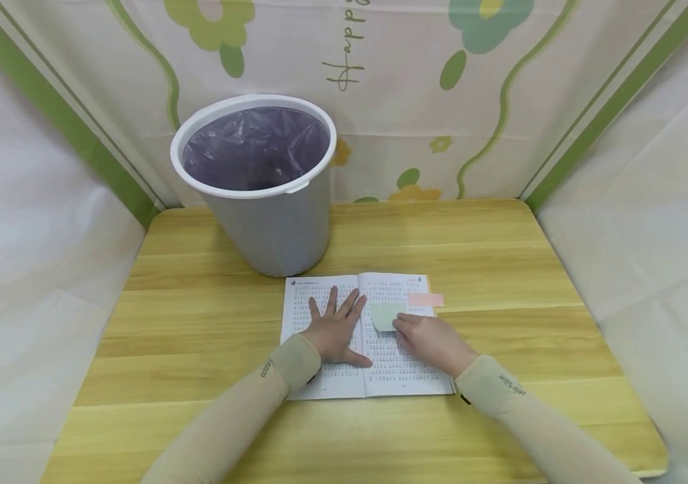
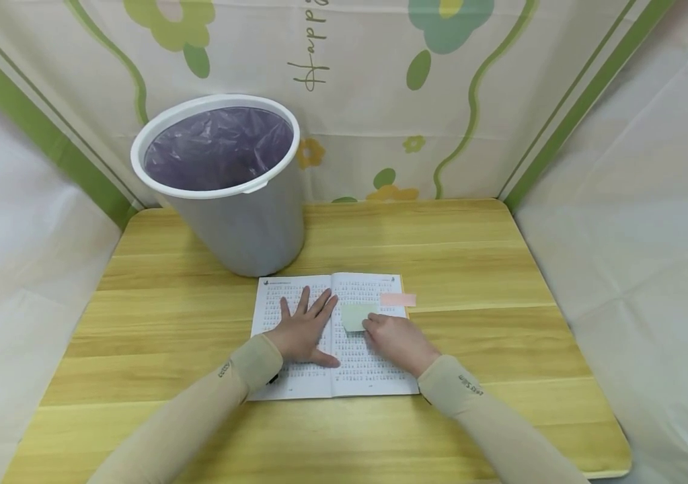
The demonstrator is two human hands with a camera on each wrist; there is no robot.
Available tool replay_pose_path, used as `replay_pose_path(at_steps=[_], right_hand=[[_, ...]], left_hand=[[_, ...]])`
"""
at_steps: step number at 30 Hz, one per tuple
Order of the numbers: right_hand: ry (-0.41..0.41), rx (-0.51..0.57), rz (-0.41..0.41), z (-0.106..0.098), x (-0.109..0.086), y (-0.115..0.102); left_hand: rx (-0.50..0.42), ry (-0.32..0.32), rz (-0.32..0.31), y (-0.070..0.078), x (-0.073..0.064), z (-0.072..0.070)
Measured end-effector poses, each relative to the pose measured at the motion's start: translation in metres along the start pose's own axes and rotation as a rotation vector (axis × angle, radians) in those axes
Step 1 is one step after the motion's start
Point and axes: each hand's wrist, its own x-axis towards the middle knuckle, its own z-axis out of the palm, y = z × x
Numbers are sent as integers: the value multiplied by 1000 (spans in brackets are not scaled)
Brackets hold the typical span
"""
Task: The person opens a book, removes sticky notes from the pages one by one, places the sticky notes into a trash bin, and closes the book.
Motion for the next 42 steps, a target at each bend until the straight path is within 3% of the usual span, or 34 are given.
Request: replay_pose_path(at_steps=[3, 11, 36, 42], right_hand=[[-5, 63, 60, 0, 0, 1], [3, 165, 124, -4, 0, 4], [100, 174, 165, -10, -5, 12], [112, 211, 212, -15, -5, 12]], left_hand=[[4, 4, 2, 1, 0, 0], [17, -6, -7, 2, 1, -1], [20, -10, -15, 4, -1, -4], [10, -20, -16, 4, -1, -4]])
